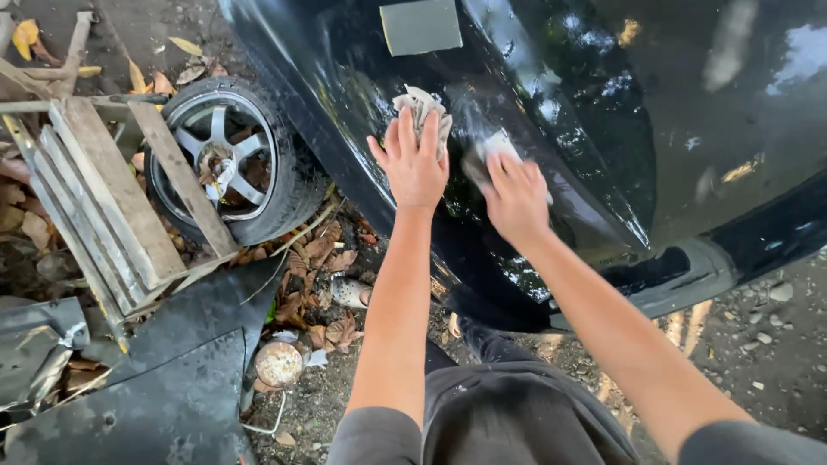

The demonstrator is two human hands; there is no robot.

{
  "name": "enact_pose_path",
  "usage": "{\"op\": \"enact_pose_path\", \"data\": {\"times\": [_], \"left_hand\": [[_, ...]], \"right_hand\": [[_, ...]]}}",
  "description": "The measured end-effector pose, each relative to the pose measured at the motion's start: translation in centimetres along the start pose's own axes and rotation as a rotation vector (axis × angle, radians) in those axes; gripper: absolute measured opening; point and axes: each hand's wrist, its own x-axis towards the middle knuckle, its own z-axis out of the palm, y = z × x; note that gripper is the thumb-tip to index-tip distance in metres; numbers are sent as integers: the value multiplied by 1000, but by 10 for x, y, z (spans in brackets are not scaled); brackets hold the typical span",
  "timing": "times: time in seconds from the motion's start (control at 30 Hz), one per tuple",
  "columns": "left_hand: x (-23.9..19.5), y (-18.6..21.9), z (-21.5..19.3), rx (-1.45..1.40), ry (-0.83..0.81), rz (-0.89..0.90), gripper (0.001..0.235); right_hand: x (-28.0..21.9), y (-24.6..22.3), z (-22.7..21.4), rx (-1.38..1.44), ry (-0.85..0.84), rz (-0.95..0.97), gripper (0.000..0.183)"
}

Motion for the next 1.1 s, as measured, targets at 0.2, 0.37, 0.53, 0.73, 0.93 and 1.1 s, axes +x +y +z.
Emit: {"op": "enact_pose_path", "data": {"times": [0.2, 0.37, 0.53, 0.73, 0.93, 1.1], "left_hand": [[2, -5, -9, 8, -74, -1, 69], [-2, -3, 4, 29, 1, 30, 65], [-4, -5, -5, -35, -6, 21, 64], [0, -3, -9, -27, -17, 24, 66], [0, 0, -10, -40, -32, 23, 64], [-3, 0, -26, -29, 15, 9, 59]], "right_hand": [[0, 0, -2, 59, 9, -14, 56], [-48, 2, -7, 31, -46, 49, 54], [33, -2, 4, 81, -12, 122, 54], [-51, 3, -15, 3, -6, 47, 58], [39, -4, -3, 86, 31, 64, 57], [-28, -12, -23, 122, 28, -29, 51]]}}
